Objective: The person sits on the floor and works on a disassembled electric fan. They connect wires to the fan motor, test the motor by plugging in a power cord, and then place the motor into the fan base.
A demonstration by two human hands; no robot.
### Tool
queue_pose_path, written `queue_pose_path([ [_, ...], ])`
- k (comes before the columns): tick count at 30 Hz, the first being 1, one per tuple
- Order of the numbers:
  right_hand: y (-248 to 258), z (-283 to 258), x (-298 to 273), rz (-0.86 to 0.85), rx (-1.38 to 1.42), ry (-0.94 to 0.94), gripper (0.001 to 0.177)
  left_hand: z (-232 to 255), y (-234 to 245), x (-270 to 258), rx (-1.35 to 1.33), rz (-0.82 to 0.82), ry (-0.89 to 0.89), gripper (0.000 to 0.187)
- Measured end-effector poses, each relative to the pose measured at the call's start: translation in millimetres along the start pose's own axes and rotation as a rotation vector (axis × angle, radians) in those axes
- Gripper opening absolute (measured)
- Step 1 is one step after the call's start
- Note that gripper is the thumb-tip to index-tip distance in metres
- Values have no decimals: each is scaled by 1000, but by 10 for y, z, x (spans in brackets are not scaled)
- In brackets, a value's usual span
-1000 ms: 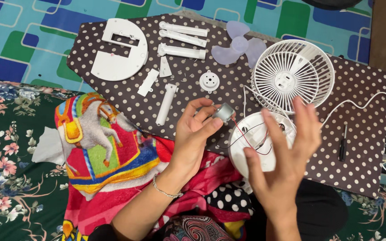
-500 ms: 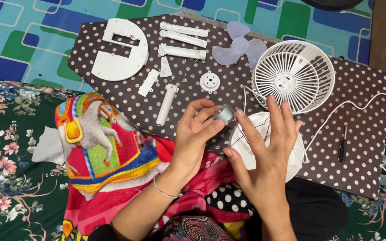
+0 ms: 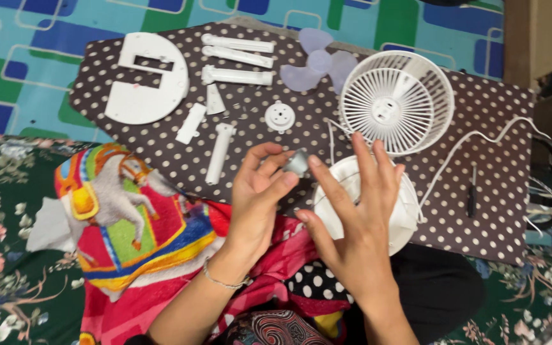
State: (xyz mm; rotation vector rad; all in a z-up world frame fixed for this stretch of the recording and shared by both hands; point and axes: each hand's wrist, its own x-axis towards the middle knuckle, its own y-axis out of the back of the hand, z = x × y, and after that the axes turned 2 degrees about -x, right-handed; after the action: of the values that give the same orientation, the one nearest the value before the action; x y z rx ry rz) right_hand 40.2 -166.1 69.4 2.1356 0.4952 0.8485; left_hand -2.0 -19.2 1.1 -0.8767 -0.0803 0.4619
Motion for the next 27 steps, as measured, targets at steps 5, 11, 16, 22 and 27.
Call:
queue_pose_path([
  [5,22,23,-14,-12,15,-11,62,-26,44,-4,31,22,-5,47],
  [11,124,107,-48,-11,40,-40,63,-66,11,-3,-6,-44,0,50],
  [16,270,207,-133,57,55,-83,62,-103,-123,34,81,-81,25,51],
  [22,422,393,-268,114,68,-150,63,-226,-382,103,186,-168,43,52],
  [27,597,621,-402,180,58,-214,62,-413,-636,143,247,-255,74,55],
])
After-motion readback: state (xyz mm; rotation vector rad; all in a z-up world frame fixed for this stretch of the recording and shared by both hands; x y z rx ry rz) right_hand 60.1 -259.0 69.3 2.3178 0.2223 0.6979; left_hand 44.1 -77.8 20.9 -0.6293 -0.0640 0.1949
